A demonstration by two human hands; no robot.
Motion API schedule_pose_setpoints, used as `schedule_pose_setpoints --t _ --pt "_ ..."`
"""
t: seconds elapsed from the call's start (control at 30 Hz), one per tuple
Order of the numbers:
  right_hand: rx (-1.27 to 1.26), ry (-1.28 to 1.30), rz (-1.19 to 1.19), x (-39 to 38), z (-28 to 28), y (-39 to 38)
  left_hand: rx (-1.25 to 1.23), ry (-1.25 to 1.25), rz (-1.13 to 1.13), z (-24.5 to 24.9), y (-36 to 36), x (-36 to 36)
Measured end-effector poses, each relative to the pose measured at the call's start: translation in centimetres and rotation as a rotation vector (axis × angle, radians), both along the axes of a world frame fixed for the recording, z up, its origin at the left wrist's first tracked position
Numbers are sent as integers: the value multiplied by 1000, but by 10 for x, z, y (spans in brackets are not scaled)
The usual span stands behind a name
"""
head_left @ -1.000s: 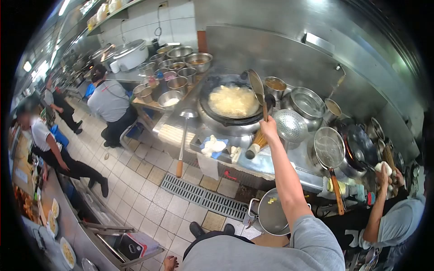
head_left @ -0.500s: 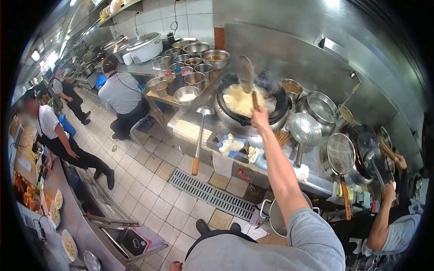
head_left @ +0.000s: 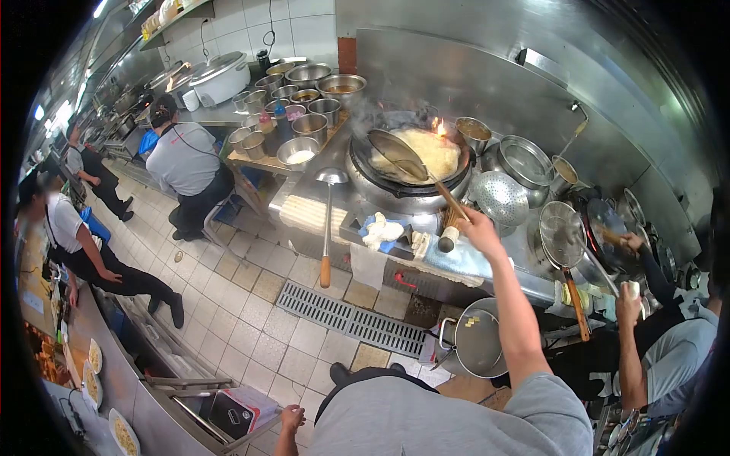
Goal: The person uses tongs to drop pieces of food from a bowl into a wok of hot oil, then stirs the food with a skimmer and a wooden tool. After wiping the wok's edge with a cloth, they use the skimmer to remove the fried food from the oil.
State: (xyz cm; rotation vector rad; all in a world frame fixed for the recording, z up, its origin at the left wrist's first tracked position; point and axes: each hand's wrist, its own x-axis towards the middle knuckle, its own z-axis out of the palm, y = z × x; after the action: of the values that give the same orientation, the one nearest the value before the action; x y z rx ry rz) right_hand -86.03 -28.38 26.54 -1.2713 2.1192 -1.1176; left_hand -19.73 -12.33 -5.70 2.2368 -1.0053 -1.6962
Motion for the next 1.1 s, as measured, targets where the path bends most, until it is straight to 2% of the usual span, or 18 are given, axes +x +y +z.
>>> schedule_pose_setpoints --t 0.03,0.1,0.13,0.23,0.3,0.37,0.43,0.5,0.53,0.67,0.83,0.9,1.03,1.1 --pt "41 47 -6 8 29 15 49 38 -29 -13 2 7" --pt "-6 126 -32 -7 23 27 98 77 -64 -12 1 10" --pt "-57 206 -48 -16 20 31 52 41 -166 -5 4 8" --pt "-146 134 -115 -24 16 41 35 -19 -258 26 2 -5" --pt "-118 77 -168 -21 15 38 23 -7 -304 11 2 3" --pt "-235 -48 -237 -28 -9 25 9 6 -351 1 -3 5" --pt "-248 48 -273 -23 -16 14 -1 11 -379 -8 -9 6" --pt "-261 -420 -356 4 1 5 70 37 -149 -8 -17 4" --pt "-345 -422 -375 -7 -21 -12 69 35 -148 -6 -20 4" --pt "-352 -570 -464 5 -19 -38 14 49 -63 -2 -25 3" --pt "-389 -622 -498 15 -33 -84 32 25 -10 9 -1 5" --pt "-454 -1042 -564 23 -34 -103 29 12 -72 14 12 7" --pt "-474 -1235 -595 26 -24 -112 149 114 104 -61 57 43" --pt "-530 -1098 -566 27 -25 -104 118 77 35 -57 66 45"
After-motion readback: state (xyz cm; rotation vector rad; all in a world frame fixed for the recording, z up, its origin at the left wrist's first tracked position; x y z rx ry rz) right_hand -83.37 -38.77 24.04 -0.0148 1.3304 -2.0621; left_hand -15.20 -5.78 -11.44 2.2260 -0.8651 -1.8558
